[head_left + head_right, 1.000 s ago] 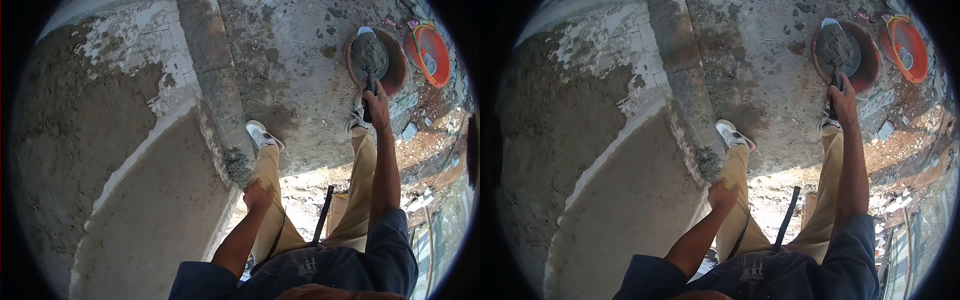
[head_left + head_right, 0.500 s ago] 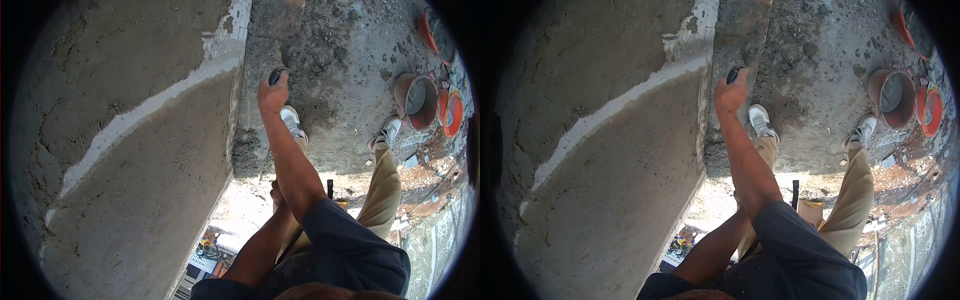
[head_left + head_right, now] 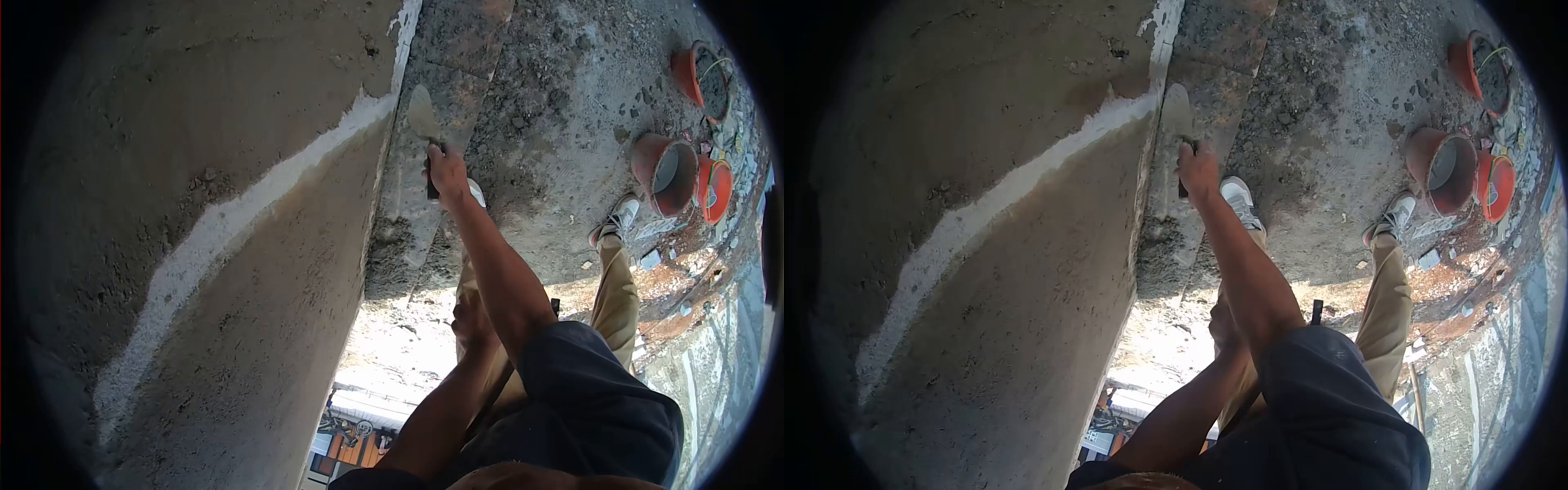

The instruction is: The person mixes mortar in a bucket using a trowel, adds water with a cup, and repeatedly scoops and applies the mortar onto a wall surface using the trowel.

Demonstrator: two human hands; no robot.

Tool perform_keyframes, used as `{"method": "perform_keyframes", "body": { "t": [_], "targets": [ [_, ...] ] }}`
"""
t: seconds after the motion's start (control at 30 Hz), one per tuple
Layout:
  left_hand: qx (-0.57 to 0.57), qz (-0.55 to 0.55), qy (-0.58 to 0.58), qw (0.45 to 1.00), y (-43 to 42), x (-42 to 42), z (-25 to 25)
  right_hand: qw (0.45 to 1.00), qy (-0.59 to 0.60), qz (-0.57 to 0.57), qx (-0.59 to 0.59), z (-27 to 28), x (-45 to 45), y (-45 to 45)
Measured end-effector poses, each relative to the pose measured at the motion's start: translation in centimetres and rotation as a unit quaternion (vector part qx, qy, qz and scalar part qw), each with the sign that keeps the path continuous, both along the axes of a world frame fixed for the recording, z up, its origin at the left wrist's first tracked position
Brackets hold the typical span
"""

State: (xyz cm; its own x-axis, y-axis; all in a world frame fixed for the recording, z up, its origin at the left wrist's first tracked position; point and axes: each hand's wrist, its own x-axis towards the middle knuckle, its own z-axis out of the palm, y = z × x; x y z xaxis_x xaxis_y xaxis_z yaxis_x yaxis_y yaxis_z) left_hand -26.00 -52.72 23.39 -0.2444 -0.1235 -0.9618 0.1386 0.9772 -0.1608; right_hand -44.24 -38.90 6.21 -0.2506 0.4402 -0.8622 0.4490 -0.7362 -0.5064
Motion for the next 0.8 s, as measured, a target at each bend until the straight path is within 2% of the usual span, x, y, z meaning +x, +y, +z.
{"method": "perform_keyframes", "body": {
  "t": [0.03, 0.17, 0.27, 0.37, 0.43, 0.57, 0.67, 0.77, 0.8],
  "targets": [
    [0.001, 0.007, -0.003, 1.0, 0.1, -0.5, 0.3, 0.987, 0.057, -0.085, -0.123, 0.3, -1.1, 0.5],
    [-0.001, 0.046, -0.015, 0.999, 0.2, -2.4, 0.9, 0.919, 0.248, -0.145, -0.27, -2.0, -5.7, 2.4],
    [0.018, 0.085, 0.013, 0.996, -1.1, -2.7, 0.6, 0.938, 0.214, -0.118, -0.244, 1.0, -7.3, 2.2],
    [0.06, 0.088, 0.035, 0.994, -5.2, 1.2, -2.1, 0.955, 0.205, -0.074, -0.2, 6.4, -6.3, 0.6],
    [0.049, 0.116, 0.031, 0.992, -5.6, 1.6, -2.3, 0.963, 0.194, -0.064, -0.174, 8.6, -6.2, -1.2],
    [0.038, 0.08, 0.029, 0.996, -6.1, 2.6, -2.5, 0.976, 0.189, -0.025, -0.106, 11.8, -5.3, -4.8],
    [0.028, 0.058, 0.029, 0.998, -5.7, 2.1, -2.3, 0.98, 0.183, 0.069, -0.018, 12.1, -1.4, -9.3],
    [0.02, 0.037, 0.032, 0.999, -4.4, 0.8, -1.6, 0.955, 0.12, 0.181, 0.202, 10.2, 1.6, -9.3],
    [0.019, 0.03, 0.032, 0.999, -3.6, 0.4, -1.5, 0.988, 0.128, 0.06, 0.063, 8.9, 0.8, -8.4]
  ]
}}
